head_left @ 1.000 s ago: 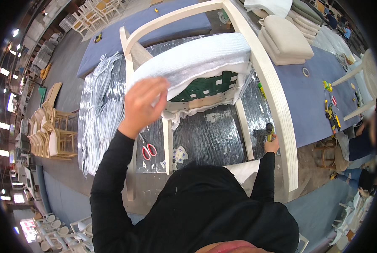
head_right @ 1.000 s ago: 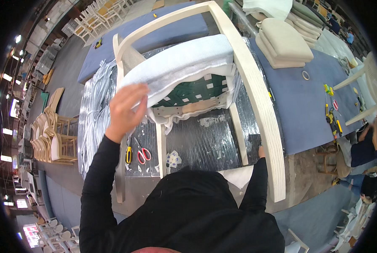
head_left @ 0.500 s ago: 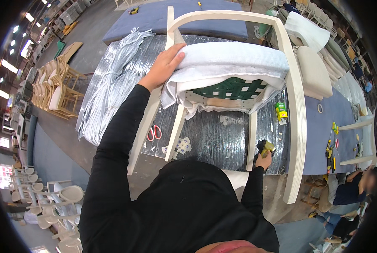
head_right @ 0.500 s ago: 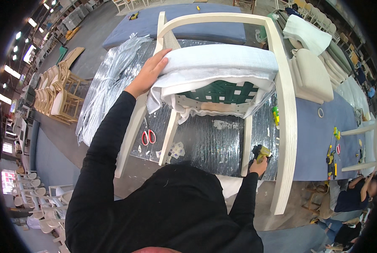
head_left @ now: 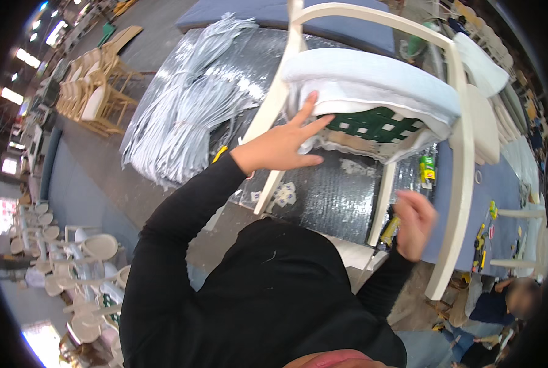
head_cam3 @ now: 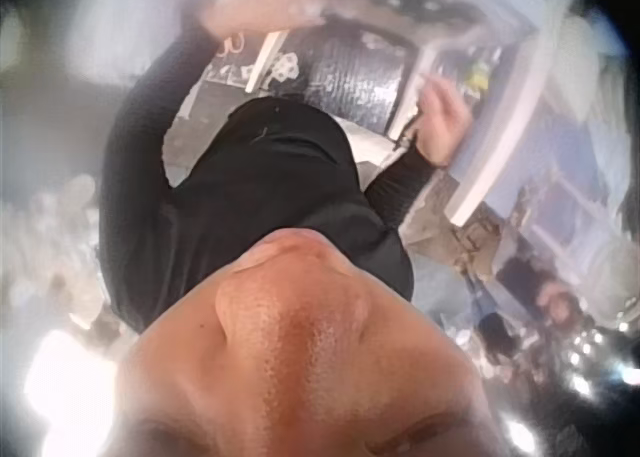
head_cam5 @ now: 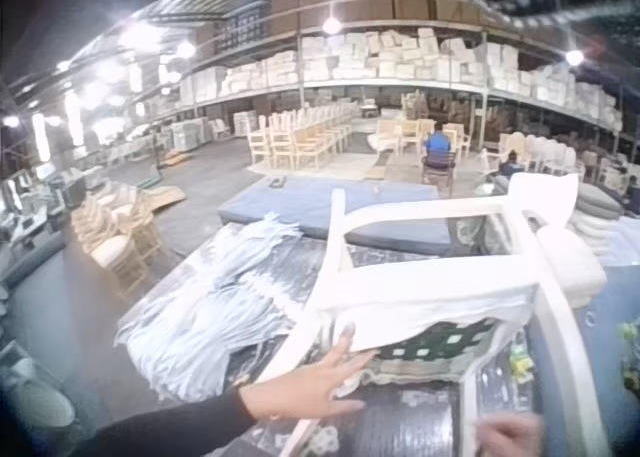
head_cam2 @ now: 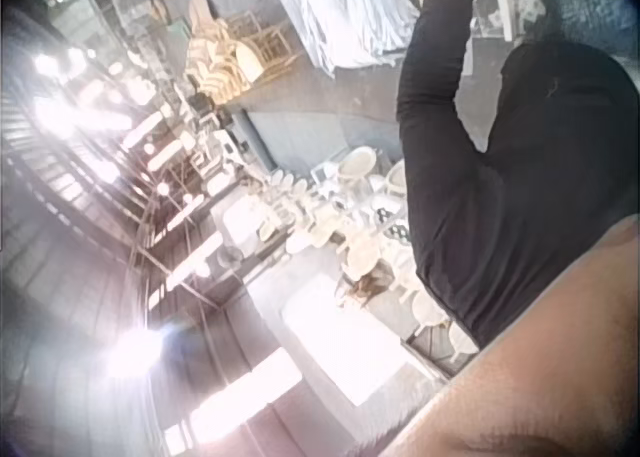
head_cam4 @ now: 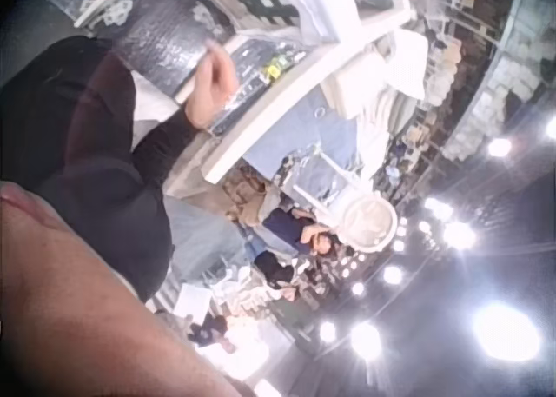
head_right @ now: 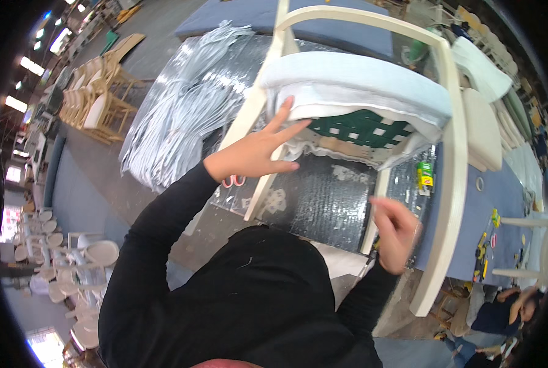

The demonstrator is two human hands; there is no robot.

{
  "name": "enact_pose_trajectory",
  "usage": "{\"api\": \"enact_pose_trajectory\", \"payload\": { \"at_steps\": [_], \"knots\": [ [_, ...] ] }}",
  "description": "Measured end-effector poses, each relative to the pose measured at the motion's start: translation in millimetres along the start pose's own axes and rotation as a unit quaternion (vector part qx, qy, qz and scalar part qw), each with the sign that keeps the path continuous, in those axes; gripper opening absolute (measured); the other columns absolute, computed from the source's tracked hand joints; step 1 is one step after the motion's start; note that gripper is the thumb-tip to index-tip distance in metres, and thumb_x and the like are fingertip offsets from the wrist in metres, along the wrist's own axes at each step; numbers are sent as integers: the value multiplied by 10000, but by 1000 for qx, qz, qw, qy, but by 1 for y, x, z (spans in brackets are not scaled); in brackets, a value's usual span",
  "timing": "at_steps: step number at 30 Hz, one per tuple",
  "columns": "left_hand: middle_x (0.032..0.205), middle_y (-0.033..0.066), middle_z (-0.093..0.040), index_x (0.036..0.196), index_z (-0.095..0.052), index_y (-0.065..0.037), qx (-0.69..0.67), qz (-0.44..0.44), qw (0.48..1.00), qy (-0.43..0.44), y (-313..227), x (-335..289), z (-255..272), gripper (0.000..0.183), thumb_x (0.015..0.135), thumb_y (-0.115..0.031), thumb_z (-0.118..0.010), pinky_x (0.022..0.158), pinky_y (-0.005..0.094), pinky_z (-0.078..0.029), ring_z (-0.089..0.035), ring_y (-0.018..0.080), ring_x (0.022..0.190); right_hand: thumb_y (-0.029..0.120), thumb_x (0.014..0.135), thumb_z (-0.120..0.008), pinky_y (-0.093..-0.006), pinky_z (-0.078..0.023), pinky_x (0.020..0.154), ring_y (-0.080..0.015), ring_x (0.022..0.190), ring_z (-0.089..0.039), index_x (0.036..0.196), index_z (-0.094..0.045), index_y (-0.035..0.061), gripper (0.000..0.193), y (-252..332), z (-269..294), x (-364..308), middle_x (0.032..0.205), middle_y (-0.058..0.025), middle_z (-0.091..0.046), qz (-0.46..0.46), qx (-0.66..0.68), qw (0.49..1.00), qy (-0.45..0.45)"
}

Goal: The person staples white fabric onto a white chair frame using a pneumatic staple gun, then trims excess fabric with scissors. The person repeats this process along the chair's edges, securing and cutting the fabric in sequence.

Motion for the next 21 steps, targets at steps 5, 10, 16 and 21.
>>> {"api": "enact_pose_trajectory", "payload": {
  "at_steps": [5, 10, 16, 21],
  "knots": [
    [1771, 308, 70, 1632, -447, -162, 42, -1, 999, 5, -7, 3, -3, 794, 946, -353, -798, 1064, 482, -558, -560, 524, 1392, 54, 935, -672, -230, -332, 491, -64, 475, -442, 1375, -712, 198, 464, 171, -21, -33, 607, 76, -526, 542, 368, 744, 131],
    [1772, 311, 55, 1609, -485, -176, 62, -11, 998, -27, -4, 1, -7, 777, 924, -347, -810, 1073, 481, -553, -552, 528, 1399, -3, 891, -592, -239, -262, 425, -44, 400, -366, 646, -423, 149, 334, 201, -24, -48, 529, 74, -463, 573, 321, 745, 117],
    [1775, 309, 27, 1592, -518, -212, 80, -5, 996, -31, -7, -1, -8, 749, 918, -349, -815, 1107, 485, -528, -490, 521, 1461, -26, 830, -603, -239, -234, 424, -49, 388, -343, 613, -366, 151, 367, 191, -7, -66, 512, 68, -446, 600, 222, 769, 10],
    [1789, 271, 14, 1580, -536, -234, 76, 13, 997, -27, -11, 3, -10, 731, 910, -325, -816, 1116, 494, -521, -469, 525, 1474, -16, 771, -627, -259, -233, 405, -88, 382, -382, 606, -479, 116, 258, 180, 5, -71, 488, 39, -445, 573, 245, 780, 53]
  ]
}}
Point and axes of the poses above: each hand's wrist, its own x-axis towards the middle knuckle, its own z-axis out of the back of the hand, y = z × x, the point moved 3 cm from there along x, towards the middle knuckle
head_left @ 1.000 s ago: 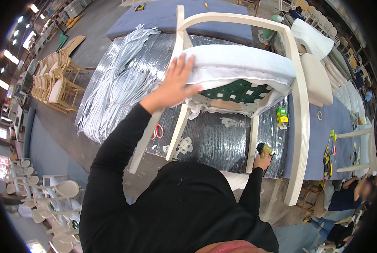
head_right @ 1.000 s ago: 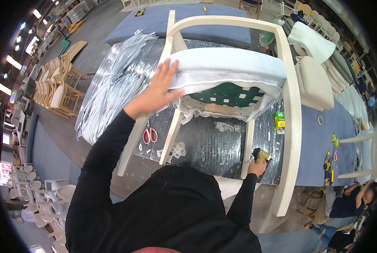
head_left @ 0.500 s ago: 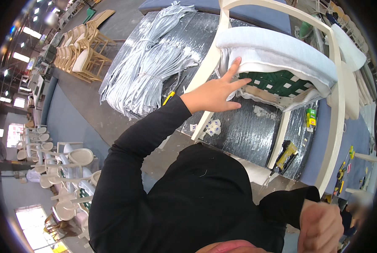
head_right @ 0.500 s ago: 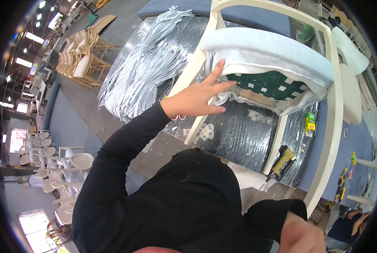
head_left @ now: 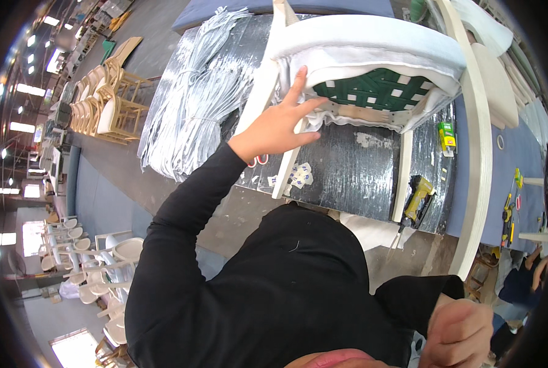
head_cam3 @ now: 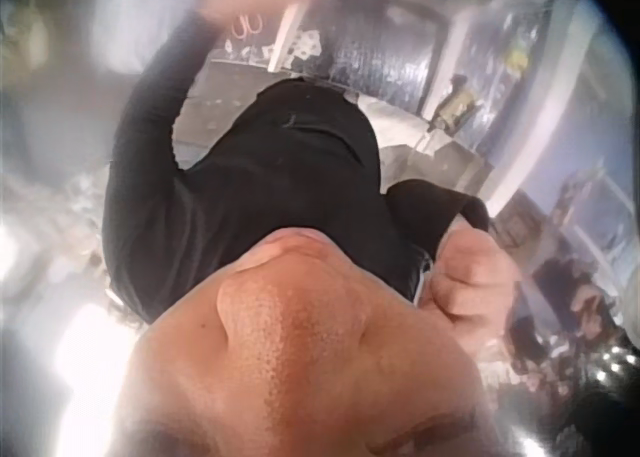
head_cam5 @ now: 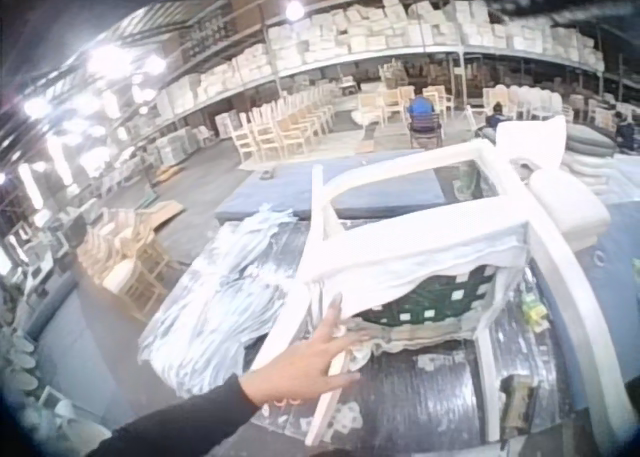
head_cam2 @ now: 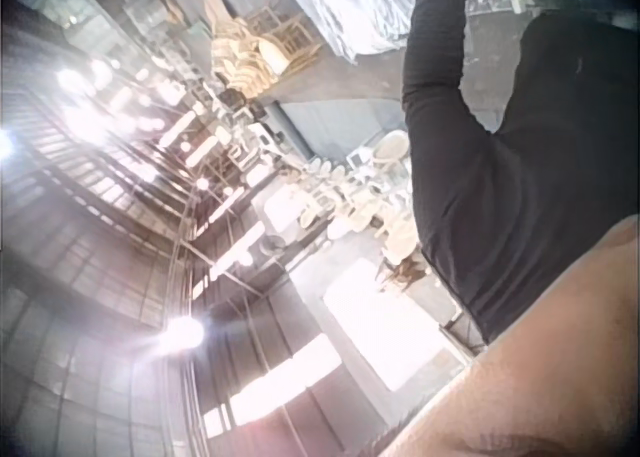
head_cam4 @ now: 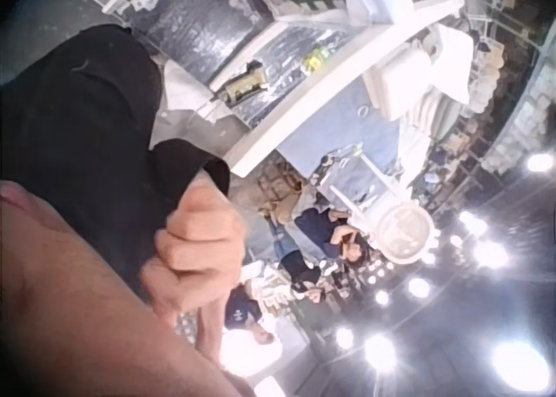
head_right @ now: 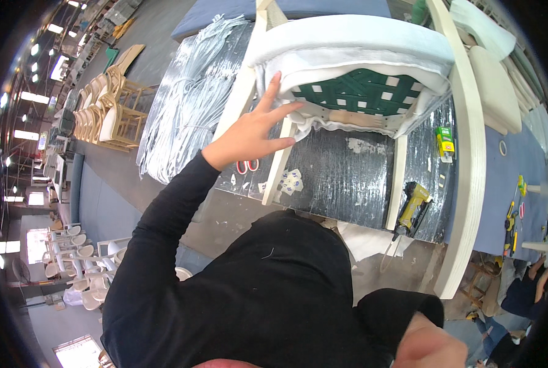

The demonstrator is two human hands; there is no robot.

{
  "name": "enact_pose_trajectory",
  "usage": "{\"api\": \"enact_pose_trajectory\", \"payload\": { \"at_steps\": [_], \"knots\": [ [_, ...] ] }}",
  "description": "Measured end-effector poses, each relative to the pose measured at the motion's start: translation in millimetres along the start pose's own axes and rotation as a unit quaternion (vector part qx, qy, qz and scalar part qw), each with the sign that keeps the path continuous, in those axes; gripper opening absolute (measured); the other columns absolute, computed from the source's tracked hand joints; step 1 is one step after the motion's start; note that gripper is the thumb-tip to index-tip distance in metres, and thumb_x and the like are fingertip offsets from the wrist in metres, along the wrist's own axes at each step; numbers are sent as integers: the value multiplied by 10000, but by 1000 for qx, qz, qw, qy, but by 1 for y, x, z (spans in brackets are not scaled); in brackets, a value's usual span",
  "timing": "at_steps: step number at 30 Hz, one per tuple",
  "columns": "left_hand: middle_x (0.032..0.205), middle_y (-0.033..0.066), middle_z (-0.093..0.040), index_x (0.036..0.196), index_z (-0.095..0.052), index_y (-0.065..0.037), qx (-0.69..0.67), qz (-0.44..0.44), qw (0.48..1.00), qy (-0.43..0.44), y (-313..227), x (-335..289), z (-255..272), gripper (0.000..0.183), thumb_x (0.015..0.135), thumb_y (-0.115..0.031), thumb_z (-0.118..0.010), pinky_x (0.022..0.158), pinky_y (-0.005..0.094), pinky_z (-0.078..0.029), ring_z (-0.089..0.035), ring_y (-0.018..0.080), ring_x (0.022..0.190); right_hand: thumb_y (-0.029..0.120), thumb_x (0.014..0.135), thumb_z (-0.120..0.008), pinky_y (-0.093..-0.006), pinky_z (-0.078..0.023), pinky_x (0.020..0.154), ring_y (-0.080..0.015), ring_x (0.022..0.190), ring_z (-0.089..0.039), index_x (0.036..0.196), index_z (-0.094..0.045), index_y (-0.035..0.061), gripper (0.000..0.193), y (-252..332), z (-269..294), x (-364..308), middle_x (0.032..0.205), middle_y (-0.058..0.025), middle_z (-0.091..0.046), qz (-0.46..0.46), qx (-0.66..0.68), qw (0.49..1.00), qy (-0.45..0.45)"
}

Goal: The person staples white fabric onto a white chair frame using a pneumatic staple gun, then trims excess fabric with scissors. The person repeats this process along the chair's edges, securing and cutting the fabric in sequence.

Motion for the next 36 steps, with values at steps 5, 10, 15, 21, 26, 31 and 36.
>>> {"api": "enact_pose_trajectory", "payload": {
  "at_steps": [5, 10, 15, 21, 26, 31, 36],
  "knots": [
    [1789, 272, 8, 1575, -543, -218, 41, -4, 999, -2, -5, 6, -3, 727, 905, -304, -809, 1152, 502, -490, -402, 516, 1523, 289, 1021, -648, -303, -489, 539, -90, 570, -612, 949, -710, 189, 138, 39, 36, -55, 696, 47, -653, 33, -160, 981, -101],
    [1785, 284, -26, 1551, -572, -169, 93, -32, 995, -22, -5, 12, -11, 693, 902, -242, -803, 1196, 492, -441, -307, 500, 1578, 106, 1012, -683, -310, -532, 730, -136, 820, -680, 1063, -736, 30, 106, -12, 89, -210, 899, -33, -731, -402, -302, 830, -243],
    [1773, 296, -130, 1498, -626, -153, 124, -10, 992, -28, -17, 15, -15, 643, 884, -161, -815, 1204, 480, -424, -327, 475, 1583, 172, 985, -762, -325, -532, 830, -172, 925, -690, 1222, -701, 29, 283, -72, 202, -422, 1033, -91, -730, -640, -488, 556, -207],
    [1766, 293, -183, 1428, -690, -125, 93, -22, 995, -19, -15, 44, -27, 565, 877, -124, -816, 1071, 432, -531, -573, 381, 1385, 361, 950, -716, -510, -472, 1127, -460, 1300, -621, 1493, -541, -20, 686, -55, 301, -613, 1338, -320, -669, -664, -664, 323, -118],
    [1760, 298, -196, 1386, -704, -91, -8, 46, 999, -11, -7, 14, -2, 511, 897, -172, -828, 1131, 455, -498, -413, 455, 1547, 190, 782, -754, -522, -554, 959, -435, 1097, -697, 1424, -430, 86, 726, -84, 307, -546, 1193, -252, -702, -762, -526, 359, -117],
    [1479, 181, -668, 1317, -750, -65, -3, -90, 995, -48, 0, 20, 68, 383, 943, -142, -777, 1013, 364, -557, -718, 278, 1229, 211, 866, -813, -334, -497, 540, -173, 575, -586, 1128, -601, 5, 396, -36, 333, -534, 732, -40, -629, -702, -417, 439, -375],
    [1144, 109, -819, 1185, -793, -19, -52, -41, 990, -122, 91, 26, 122, 240, 1011, -171, -728, 1012, 343, -549, -760, 198, 1114, 183, 989, -795, -241, -388, 522, -56, 606, -544, 1121, -730, 1, 234, -89, 136, -352, 790, 20, -648, -635, -354, 588, -355]
  ]
}}
Point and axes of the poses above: each hand's wrist, its own x-axis towards the middle knuckle, its own z-axis out of the back of the hand, y = z × x, the point moved 3 cm from there along x, towards the middle knuckle
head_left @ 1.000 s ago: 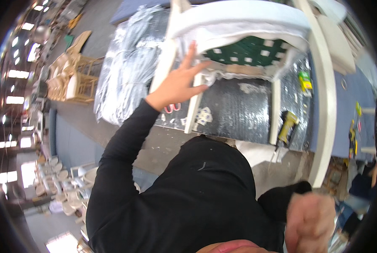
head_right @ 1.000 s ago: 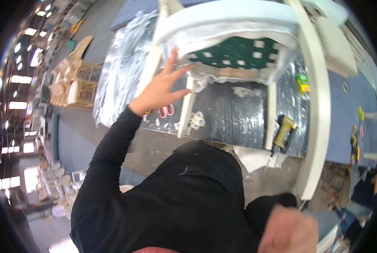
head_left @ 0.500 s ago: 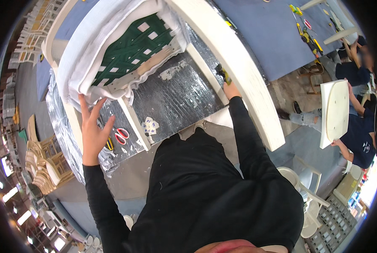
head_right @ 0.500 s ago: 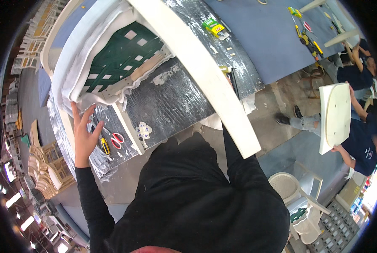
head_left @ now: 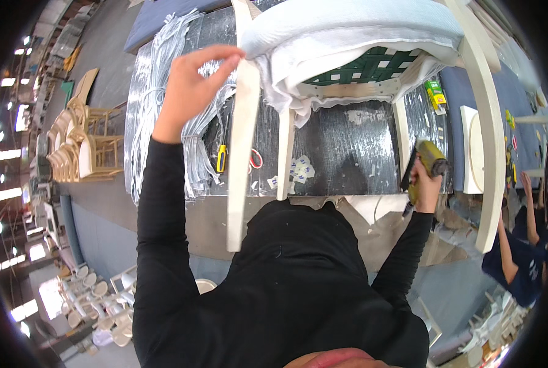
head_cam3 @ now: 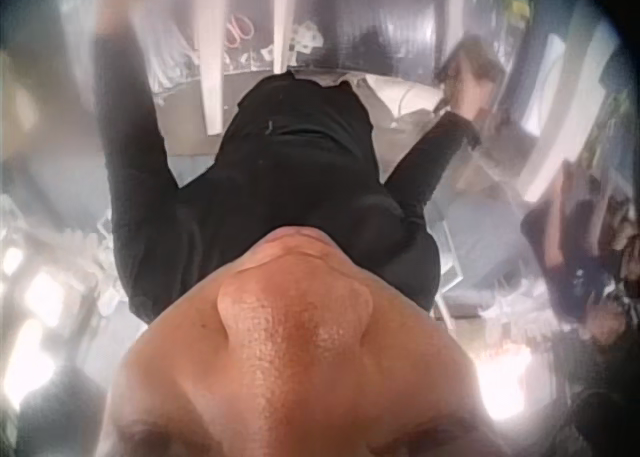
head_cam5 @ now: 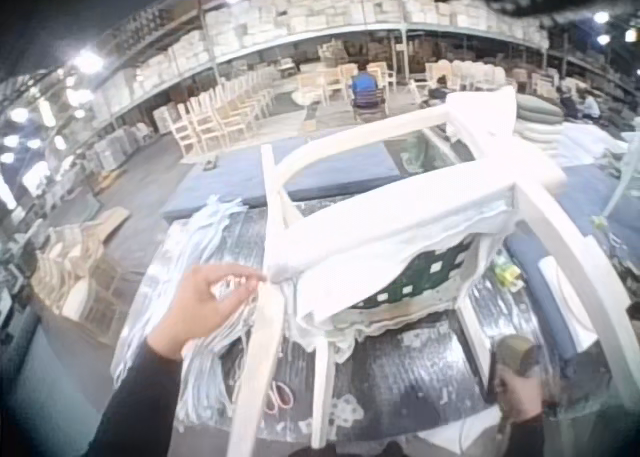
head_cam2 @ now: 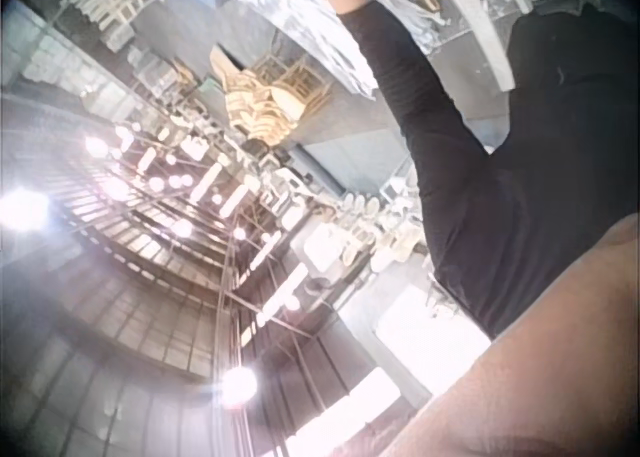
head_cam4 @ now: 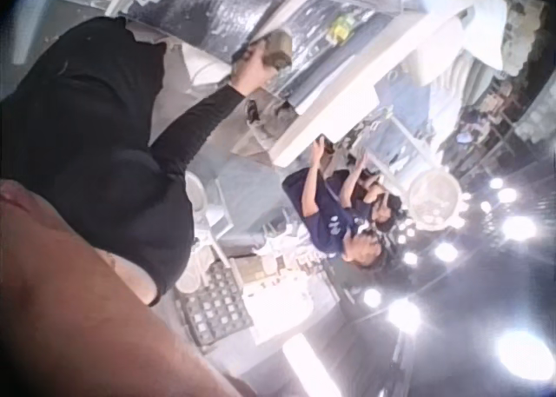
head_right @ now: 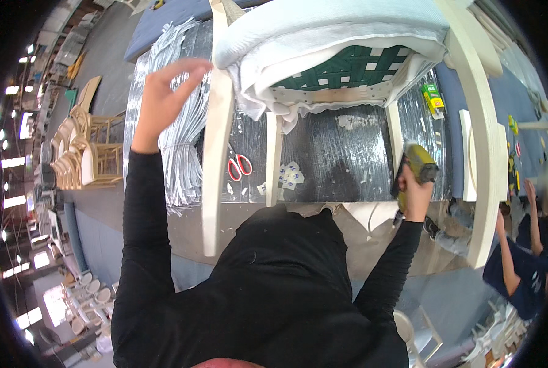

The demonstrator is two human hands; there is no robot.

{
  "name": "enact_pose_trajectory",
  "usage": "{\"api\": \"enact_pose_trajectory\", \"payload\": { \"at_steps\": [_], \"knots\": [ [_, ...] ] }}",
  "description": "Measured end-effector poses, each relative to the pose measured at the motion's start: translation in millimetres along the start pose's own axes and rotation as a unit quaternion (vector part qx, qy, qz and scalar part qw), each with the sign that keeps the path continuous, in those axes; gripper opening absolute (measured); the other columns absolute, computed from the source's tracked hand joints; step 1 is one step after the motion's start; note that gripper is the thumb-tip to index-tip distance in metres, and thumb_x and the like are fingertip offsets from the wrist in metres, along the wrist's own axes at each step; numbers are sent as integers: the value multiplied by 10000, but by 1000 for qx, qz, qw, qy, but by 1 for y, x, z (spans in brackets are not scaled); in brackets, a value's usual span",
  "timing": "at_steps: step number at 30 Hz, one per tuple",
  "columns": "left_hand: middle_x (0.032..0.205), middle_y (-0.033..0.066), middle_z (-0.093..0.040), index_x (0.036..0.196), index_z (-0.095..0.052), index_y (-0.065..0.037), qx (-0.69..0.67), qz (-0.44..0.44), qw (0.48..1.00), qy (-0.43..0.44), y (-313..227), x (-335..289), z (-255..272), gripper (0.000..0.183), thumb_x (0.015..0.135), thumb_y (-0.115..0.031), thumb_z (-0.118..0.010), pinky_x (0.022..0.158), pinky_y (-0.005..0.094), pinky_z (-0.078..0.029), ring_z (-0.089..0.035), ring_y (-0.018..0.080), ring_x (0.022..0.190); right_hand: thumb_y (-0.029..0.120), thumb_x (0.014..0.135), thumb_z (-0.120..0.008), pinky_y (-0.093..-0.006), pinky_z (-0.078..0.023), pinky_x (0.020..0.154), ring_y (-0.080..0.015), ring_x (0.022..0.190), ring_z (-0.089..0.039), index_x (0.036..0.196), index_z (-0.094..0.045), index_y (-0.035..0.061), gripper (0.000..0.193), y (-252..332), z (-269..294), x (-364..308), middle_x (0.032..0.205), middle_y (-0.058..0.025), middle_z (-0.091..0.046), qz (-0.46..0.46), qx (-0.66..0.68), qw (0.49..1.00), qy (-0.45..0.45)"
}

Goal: The person staples white fabric onto a white chair frame using a pneumatic staple gun, then trims excess fabric with scissors. The person repeats this process along the chair's edges, securing and cutting the fabric in sequence.

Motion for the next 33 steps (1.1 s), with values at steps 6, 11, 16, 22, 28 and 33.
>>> {"api": "enact_pose_trajectory", "payload": {
  "at_steps": [6, 11, 16, 22, 28, 33],
  "knots": [
    [1321, 112, -759, 1346, -735, -111, 46, -162, 986, 11, 98, 74, 2, 460, 952, -337, -814, 1094, 372, -508, -711, 265, 1241, 78, 925, -820, -319, -576, 751, -188, 864, -771, 1263, -726, -3, 360, 105, -168, -101, 1025, -106, -801, 269, -55, 959, 75],
    [1555, 114, -613, 1532, -614, -217, 34, -212, 967, 140, 113, 113, -11, 724, 904, -509, -828, 1233, 432, -383, -512, 301, 1495, 243, 744, -853, -414, -590, 749, -374, 846, -763, 1250, -699, 42, 566, 167, -259, -114, 947, -197, -763, 459, -207, 857, 107],
    [1663, 133, -485, 1622, -513, -267, 4, -210, 960, 187, 139, 125, -28, 874, 865, -558, -837, 1299, 489, -274, -319, 323, 1612, 276, 733, -858, -436, -578, 707, -349, 812, -757, 1255, -707, 64, 583, 157, -297, -102, 913, -183, -760, 532, -237, 811, 60],
    [1692, 166, -431, 1633, -502, -243, -27, -236, 950, 205, 150, 128, -40, 860, 897, -566, -808, 1305, 513, -244, -228, 322, 1646, 177, 800, -802, -416, -577, 683, -316, 794, -756, 1245, -693, 82, 468, 160, -312, -94, 927, -134, -776, 536, -282, 794, 49],
    [1658, 179, -467, 1607, -543, -218, -74, -161, 969, 174, 147, 126, -45, 714, 1001, -565, -693, 1280, 468, -283, -276, 322, 1623, 219, 769, -860, -399, -574, 657, -304, 792, -754, 1243, -663, 99, 527, 165, -318, -88, 924, -109, -770, 524, -292, 797, 75],
    [1583, 216, -530, 1515, -645, -155, -136, -133, 977, 100, 132, 119, -57, 538, 1103, -493, -570, 1255, 430, -308, -379, 333, 1549, 263, 761, -883, -400, -580, 664, -317, 790, -751, 1264, -643, 111, 578, 164, -317, -88, 923, -118, -763, 505, -281, 812, 83]
  ]
}}
Point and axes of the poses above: each hand's wrist, its own x-axis towards the middle knuckle, its own z-axis out of the back of the hand, y = z × x, the point moved 3 cm from there along x, towards the middle knuckle
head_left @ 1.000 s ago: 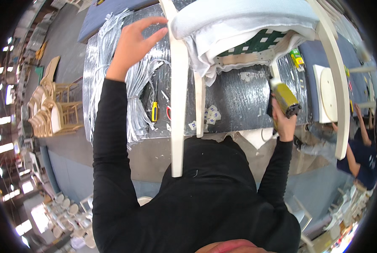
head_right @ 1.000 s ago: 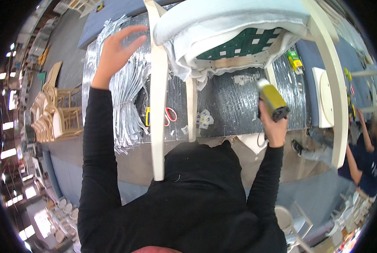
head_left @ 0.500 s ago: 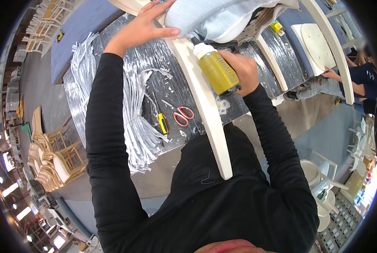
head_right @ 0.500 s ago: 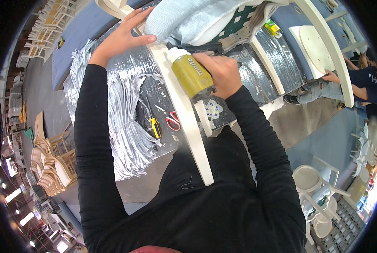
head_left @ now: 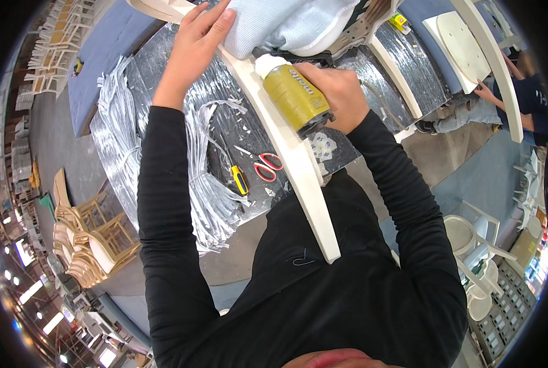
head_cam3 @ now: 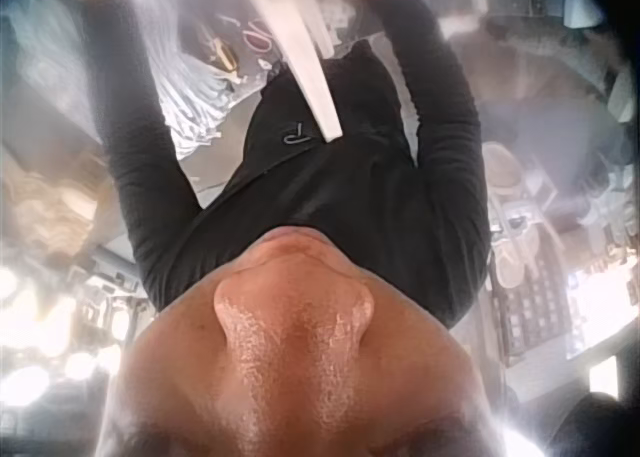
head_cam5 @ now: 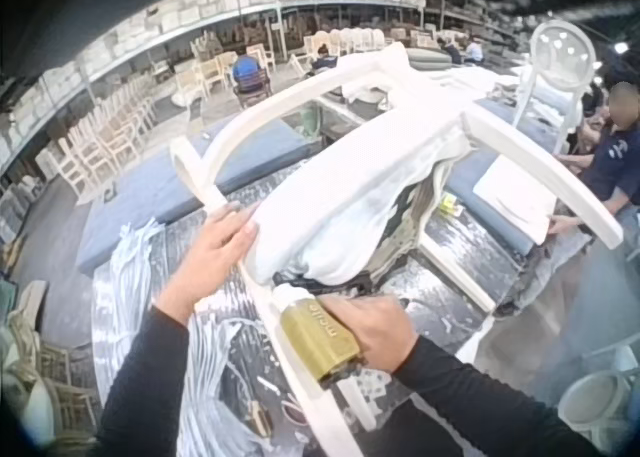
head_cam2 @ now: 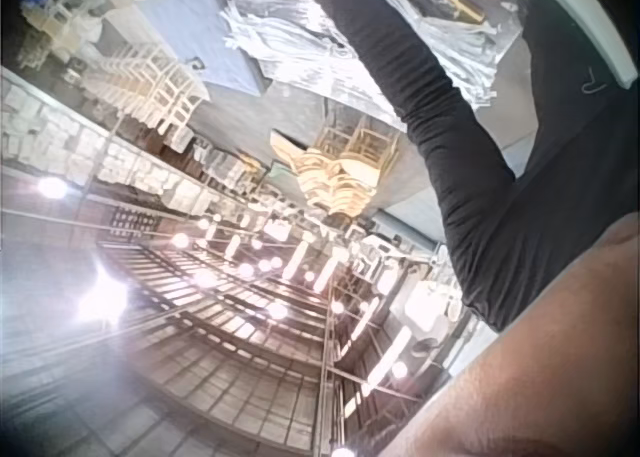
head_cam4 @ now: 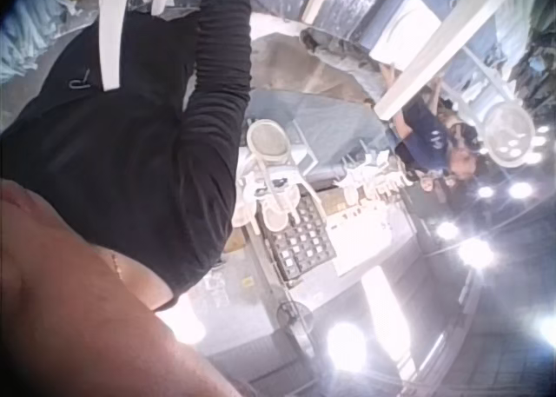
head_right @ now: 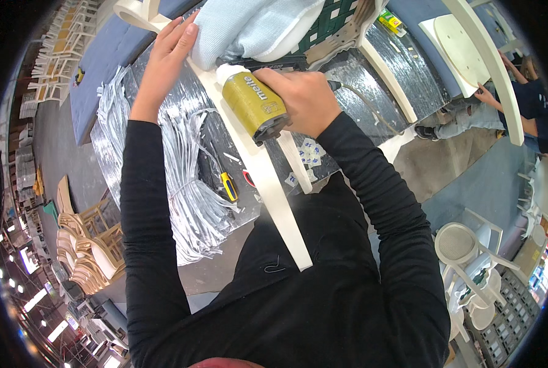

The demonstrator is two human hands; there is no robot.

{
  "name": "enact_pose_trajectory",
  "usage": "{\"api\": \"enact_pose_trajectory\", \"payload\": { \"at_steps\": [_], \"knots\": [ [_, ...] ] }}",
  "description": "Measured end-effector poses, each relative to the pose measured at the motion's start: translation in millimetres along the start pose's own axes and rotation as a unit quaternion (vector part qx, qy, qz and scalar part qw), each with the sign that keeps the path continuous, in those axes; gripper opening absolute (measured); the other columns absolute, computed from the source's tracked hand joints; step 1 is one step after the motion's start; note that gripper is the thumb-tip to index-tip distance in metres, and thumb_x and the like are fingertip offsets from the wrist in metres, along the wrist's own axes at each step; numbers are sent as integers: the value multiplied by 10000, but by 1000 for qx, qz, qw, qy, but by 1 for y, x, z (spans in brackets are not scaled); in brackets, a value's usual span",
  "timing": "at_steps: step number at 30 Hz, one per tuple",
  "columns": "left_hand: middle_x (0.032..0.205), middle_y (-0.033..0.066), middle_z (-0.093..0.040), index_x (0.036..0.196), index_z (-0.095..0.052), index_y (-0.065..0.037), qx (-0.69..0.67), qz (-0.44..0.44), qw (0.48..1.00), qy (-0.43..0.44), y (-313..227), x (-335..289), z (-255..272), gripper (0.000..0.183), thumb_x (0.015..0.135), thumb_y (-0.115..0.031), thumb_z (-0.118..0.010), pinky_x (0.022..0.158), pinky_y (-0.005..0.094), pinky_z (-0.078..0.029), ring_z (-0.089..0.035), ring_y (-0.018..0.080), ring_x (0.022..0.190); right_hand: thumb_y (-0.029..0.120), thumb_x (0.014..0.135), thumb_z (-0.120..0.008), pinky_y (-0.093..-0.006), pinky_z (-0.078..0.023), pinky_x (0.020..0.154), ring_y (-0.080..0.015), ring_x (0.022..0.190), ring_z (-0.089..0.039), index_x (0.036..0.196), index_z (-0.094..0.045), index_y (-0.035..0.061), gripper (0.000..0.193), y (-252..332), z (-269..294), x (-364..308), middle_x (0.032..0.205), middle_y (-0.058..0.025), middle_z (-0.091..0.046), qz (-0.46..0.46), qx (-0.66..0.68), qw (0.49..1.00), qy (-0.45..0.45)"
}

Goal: The person staples white fabric onto a white chair frame using a pneumatic staple gun, then trims excess fabric with scissors. The person repeats this process along the chair's edges, securing and cutting the fabric in sequence.

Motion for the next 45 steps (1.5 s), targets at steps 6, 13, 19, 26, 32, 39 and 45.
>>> {"api": "enact_pose_trajectory", "payload": {
  "at_steps": [6, 13, 19, 26, 32, 39, 45],
  "knots": [
    [1456, 207, -621, 1416, -723, -110, 6, -4, 989, -147, 13, -7, -28, 481, 1146, -431, -488, 1196, 423, -364, -493, 319, 1397, 287, 740, -907, -426, -586, 681, -335, 807, -751, 1277, -639, 121, 623, -7, -5, -1, 917, -126, -758, -35, -18, 997, 60],
    [1271, 151, -719, 1357, -768, -142, 18, -25, 985, -171, -7, -6, -29, 427, 1139, -400, -506, 1162, 433, -386, -522, 312, 1309, 294, 704, -924, -417, -588, 682, -322, 807, -755, 1261, -647, 132, 642, -10, -7, -7, 896, -118, -759, -18, 4, 1000, 15],
    [1322, 139, -725, 1378, -747, -100, 42, -51, 985, -157, -1, -3, -27, 456, 1154, -384, -470, 1166, 425, -388, -553, 308, 1301, 298, 710, -913, -398, -587, 675, -310, 789, -756, 1250, -653, 133, 622, -7, -3, -7, 910, -113, -768, -14, 8, 999, -39],
    [1306, 144, -737, 1356, -757, -85, 40, -50, 985, -157, -4, -4, -28, 450, 1149, -378, -485, 1156, 424, -395, -560, 311, 1295, 298, 714, -906, -398, -582, 672, -315, 789, -756, 1243, -649, 136, 609, -8, -8, -9, 920, -110, -769, -29, 12, 999, -45],
    [1326, 165, -720, 1362, -756, -94, 42, -48, 986, -157, -5, -4, -31, 447, 1147, -381, -489, 1163, 431, -392, -558, 320, 1303, 299, 699, -909, -423, -582, 686, -345, 801, -749, 1254, -641, 134, 638, -9, -8, -8, 932, -124, -765, -46, 10, 999, -27],
    [1342, 162, -707, 1368, -756, -117, 38, -29, 986, -157, -4, -6, -21, 435, 1137, -391, -509, 1174, 429, -385, -539, 323, 1319, 273, 704, -897, -440, -583, 715, -393, 835, -749, 1283, -667, 85, 650, -12, 0, -26, 927, -171, -759, -82, 99, 991, -44],
    [1350, 120, -710, 1415, -720, -124, 32, -64, 990, -122, -4, -6, -17, 451, 1128, -406, -516, 1190, 425, -366, -517, 312, 1341, 139, 722, -835, -466, -581, 745, -452, 888, -740, 1214, -701, 24, 522, -29, -21, -195, 941, -238, -744, -274, 73, 959, -17]
  ]
}}
Point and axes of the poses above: each hand's wrist, its own x-axis towards the middle knuckle, its own z-axis out of the back of the hand, y = z × x, the point moved 3 cm from there along x, towards the middle knuckle
